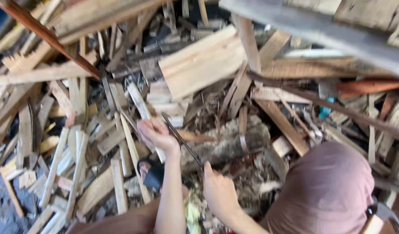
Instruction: Processing wood scraps by shaving and hammering them while sitting on the workshop floor.
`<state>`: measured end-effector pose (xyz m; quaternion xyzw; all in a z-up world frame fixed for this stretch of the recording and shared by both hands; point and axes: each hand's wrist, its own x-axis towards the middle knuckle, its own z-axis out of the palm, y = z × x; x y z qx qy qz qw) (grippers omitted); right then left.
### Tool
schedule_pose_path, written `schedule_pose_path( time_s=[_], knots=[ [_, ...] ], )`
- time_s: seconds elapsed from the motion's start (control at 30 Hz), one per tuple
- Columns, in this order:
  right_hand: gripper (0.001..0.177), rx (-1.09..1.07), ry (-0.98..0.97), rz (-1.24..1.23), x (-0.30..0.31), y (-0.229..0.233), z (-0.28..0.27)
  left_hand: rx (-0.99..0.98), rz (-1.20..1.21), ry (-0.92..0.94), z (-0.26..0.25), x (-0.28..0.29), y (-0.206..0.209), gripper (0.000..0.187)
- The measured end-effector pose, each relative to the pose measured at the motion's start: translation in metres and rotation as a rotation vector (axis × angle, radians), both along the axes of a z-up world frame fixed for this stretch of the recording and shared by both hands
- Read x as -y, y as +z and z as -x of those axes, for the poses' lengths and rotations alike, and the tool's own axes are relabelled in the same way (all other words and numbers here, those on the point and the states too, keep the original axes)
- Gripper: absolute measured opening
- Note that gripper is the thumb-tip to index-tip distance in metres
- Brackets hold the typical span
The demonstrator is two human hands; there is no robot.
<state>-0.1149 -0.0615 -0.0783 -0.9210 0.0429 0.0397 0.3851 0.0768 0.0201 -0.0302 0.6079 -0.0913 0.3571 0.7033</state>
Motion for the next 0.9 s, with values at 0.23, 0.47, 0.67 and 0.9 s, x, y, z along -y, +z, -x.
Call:
schedule_pose_path(
  time_s=[0.23,0.47,0.67,0.9],
  knots=[
    [0.052,-0.559,0.138,-0.028,0.012,-0.105,-0.032,-0.071,0.203,-0.113,0.003,0.021,0.014,0.038],
    [0.049,-0.130,-0.028,-0.081,0.030,0.004,-0.024,-0.035,0.169,-0.123,-0.003,0.020,0.007,0.036],
    [0.034,-0.489,0.078,0.015,0.019,-0.108,-0.037,-0.041,0.148,-0.136,-0.002,0.022,0.008,0.038],
    [0.040,-0.146,-0.054,-0.129,0.041,0.042,-0.023,0.014,0.080,-0.149,-0.004,0.018,-0.006,0.033]
  ],
)
